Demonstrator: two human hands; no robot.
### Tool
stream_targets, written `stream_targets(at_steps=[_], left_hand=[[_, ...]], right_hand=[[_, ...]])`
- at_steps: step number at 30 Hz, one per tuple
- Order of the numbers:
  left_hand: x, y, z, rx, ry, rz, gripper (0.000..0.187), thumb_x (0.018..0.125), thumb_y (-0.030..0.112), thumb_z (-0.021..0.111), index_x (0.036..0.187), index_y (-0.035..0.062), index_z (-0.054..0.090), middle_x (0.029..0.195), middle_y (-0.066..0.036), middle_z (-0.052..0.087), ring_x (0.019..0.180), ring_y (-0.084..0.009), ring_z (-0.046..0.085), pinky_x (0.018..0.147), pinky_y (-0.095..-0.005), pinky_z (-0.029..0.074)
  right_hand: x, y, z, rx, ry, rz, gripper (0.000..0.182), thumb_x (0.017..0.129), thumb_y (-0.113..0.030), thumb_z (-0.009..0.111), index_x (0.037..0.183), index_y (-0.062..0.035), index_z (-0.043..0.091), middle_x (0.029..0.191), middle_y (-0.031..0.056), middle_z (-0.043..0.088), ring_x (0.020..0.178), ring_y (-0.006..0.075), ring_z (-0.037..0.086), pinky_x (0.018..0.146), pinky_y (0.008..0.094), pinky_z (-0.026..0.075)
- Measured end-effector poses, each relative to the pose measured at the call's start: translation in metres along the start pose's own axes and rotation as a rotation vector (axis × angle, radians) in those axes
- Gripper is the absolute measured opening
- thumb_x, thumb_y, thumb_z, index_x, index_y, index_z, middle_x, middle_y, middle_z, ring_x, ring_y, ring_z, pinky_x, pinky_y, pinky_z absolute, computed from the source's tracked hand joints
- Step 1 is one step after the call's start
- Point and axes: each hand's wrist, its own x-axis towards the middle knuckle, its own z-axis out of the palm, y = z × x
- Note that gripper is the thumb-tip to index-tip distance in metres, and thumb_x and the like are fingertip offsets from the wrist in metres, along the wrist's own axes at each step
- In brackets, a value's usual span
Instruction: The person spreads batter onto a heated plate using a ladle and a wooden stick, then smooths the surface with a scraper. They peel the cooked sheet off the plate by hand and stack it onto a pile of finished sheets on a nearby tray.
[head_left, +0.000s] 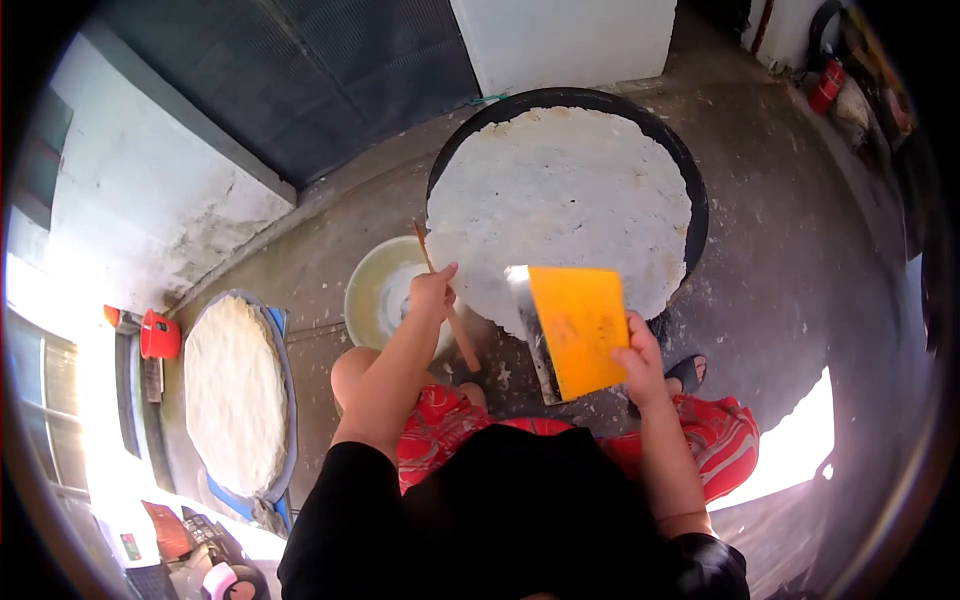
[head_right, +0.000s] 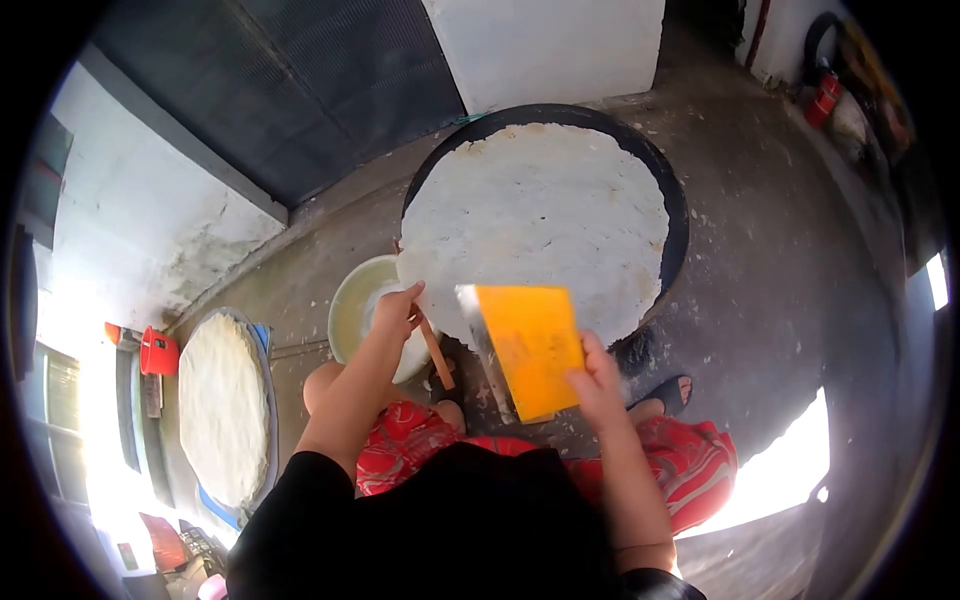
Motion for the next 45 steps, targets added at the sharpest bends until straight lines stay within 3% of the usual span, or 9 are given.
stream_targets(at_steps=[4, 6, 8, 15, 22, 27, 31, 39, 45], left_hand=[[0.006, 0.028, 0.008, 0.131, -0.008, 0.357, 0.016, 0.069, 0.014, 0.066, 0.074, -0.0004, 0.060, 0.061, -0.006, 0.055, 0.049, -0.0128, 0.048, 0.044, -0.0303, 0.038], [0.016, 0.063, 0.005, 0.268, 0.131, 0.806, 0.017, 0.068, 0.016, 0.063, 0.073, -0.0009, 0.062, 0.060, -0.004, 0.057, 0.050, -0.0099, 0.049, 0.045, -0.0278, 0.039], [-0.004, 0.129, -0.008, 0.450, 0.059, 0.947, 0.017, 0.070, 0.015, 0.063, 0.078, -0.0005, 0.063, 0.064, -0.002, 0.058, 0.055, -0.0072, 0.050, 0.048, -0.0256, 0.041], [-0.130, 0.263, -0.090, 0.451, -0.170, 1.332, 0.016, 0.078, 0.012, 0.061, 0.085, -0.0027, 0.059, 0.064, 0.000, 0.055, 0.058, -0.0053, 0.047, 0.054, -0.0221, 0.040], [-0.163, 0.280, -0.178, 0.508, 0.015, 1.326, 0.014, 0.079, 0.012, 0.060, 0.085, -0.0011, 0.059, 0.069, -0.002, 0.059, 0.061, -0.0066, 0.051, 0.057, -0.0221, 0.042], [-0.081, 0.272, -0.259, 0.570, 0.452, 1.196, 0.018, 0.077, 0.015, 0.062, 0.087, -0.0001, 0.062, 0.070, -0.005, 0.061, 0.060, -0.0097, 0.053, 0.057, -0.0249, 0.043], [-0.088, 0.269, -0.355, 0.267, 0.513, 1.054, 0.021, 0.075, 0.015, 0.063, 0.090, -0.0001, 0.063, 0.074, -0.005, 0.062, 0.062, -0.0099, 0.054, 0.053, -0.0254, 0.043], [-0.236, 0.064, -0.481, 0.464, 1.200, 1.429, 0.032, 0.073, -0.013, 0.046, 0.098, -0.0001, 0.060, 0.103, -0.012, 0.058, 0.102, -0.0219, 0.053, 0.089, -0.0305, 0.041], [-0.221, -0.139, -0.501, 0.429, 1.209, 1.000, 0.030, 0.068, -0.015, 0.048, 0.090, 0.0004, 0.062, 0.100, -0.010, 0.058, 0.110, -0.0257, 0.048, 0.090, -0.0339, 0.040]], right_hand=[[0.008, -0.015, -0.011, -0.104, 0.021, -0.032, 0.033, 0.074, 0.000, 0.038, 0.103, 0.0017, 0.053, 0.086, 0.0038, 0.057, 0.081, 0.0093, 0.051, 0.074, 0.0215, 0.039], [0.016, -0.021, -0.008, -0.381, 0.080, -0.159, 0.029, 0.078, -0.001, 0.039, 0.103, 0.0017, 0.054, 0.082, 0.0049, 0.058, 0.074, 0.0087, 0.051, 0.069, 0.0210, 0.040], [0.030, -0.039, 0.002, -0.747, 0.193, -0.194, 0.024, 0.086, -0.009, 0.045, 0.106, 0.0009, 0.055, 0.076, 0.0084, 0.061, 0.059, 0.0060, 0.048, 0.055, 0.0194, 0.040], [0.134, -0.114, 0.048, -0.768, 0.174, -0.529, 0.058, 0.071, -0.010, 0.068, 0.124, -0.0103, 0.045, 0.113, 0.0073, 0.057, 0.057, 0.0025, 0.045, 0.053, 0.0155, 0.038], [0.260, -0.156, 0.123, -1.107, 0.345, -1.035, 0.046, 0.071, -0.020, 0.068, 0.113, -0.0107, 0.053, 0.114, 0.0077, 0.056, 0.067, 0.0239, 0.058, 0.069, 0.0325, 0.045], [0.255, -0.169, 0.221, -1.199, -0.092, -0.818, 0.016, 0.077, -0.025, 0.061, 0.083, -0.0105, 0.063, 0.081, 0.0084, 0.063, 0.074, 0.0260, 0.059, 0.067, 0.0328, 0.045], [0.218, -0.186, 0.314, -1.045, -0.204, -1.081, 0.014, 0.078, -0.025, 0.059, 0.085, -0.0126, 0.063, 0.075, 0.0090, 0.062, 0.071, 0.0257, 0.059, 0.064, 0.0318, 0.045], [0.096, -0.096, 0.420, -0.403, -0.619, -1.264, 0.021, 0.073, -0.002, 0.059, 0.092, -0.0099, 0.063, 0.095, 0.0096, 0.062, 0.078, 0.0220, 0.062, 0.067, 0.0287, 0.050], [0.032, 0.028, 0.435, -0.783, -1.158, -0.984, 0.029, 0.073, -0.005, 0.060, 0.101, -0.0137, 0.061, 0.110, 0.0073, 0.057, 0.076, 0.0221, 0.062, 0.062, 0.0292, 0.050]])
